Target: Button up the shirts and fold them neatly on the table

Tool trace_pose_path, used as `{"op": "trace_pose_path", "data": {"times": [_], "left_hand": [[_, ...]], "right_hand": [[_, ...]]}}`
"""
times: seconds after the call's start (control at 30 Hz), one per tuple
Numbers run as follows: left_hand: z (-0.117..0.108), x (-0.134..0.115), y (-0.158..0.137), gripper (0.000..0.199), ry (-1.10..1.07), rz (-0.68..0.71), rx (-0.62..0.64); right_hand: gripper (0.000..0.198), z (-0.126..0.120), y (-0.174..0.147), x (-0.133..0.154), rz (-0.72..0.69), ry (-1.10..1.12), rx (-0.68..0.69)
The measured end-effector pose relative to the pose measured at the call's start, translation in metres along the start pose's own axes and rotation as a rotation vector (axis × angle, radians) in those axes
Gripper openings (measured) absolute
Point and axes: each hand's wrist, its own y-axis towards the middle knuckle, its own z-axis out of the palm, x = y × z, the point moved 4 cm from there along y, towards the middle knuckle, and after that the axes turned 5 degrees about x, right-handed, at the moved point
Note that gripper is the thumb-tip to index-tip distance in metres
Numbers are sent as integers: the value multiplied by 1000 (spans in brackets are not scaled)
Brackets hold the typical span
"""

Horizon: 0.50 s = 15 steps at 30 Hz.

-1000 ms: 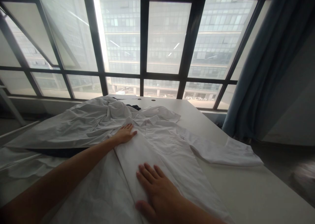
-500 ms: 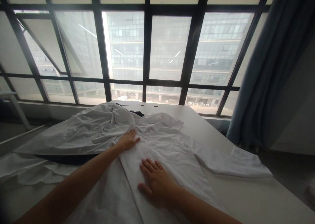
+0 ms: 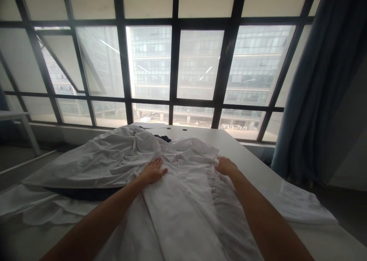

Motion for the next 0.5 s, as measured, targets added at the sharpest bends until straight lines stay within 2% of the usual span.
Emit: {"op": "trace_pose_path", "data": {"times": [0.07, 0.13, 0.3, 0.4, 0.43, 0.5], "left_hand": [[0, 0, 0, 78, -10, -2, 4], [1, 1, 1, 80, -16, -3, 6], [4, 3, 4, 80, -23, 1, -5], [5, 4, 5, 80, -28, 3, -13], [5, 4, 4, 80, -29, 2, -11], [4, 3, 4, 79, -29, -1, -8]], "right_hand": [[70, 8, 14, -12, 49, 6, 55], [67, 12, 23, -19, 75, 29, 113], [24, 2, 25, -24, 37, 112, 269], [15, -12, 14, -23, 46, 196, 339], [16, -17, 10, -21, 45, 216, 336], [22, -29, 2, -14, 12, 240, 226]]}}
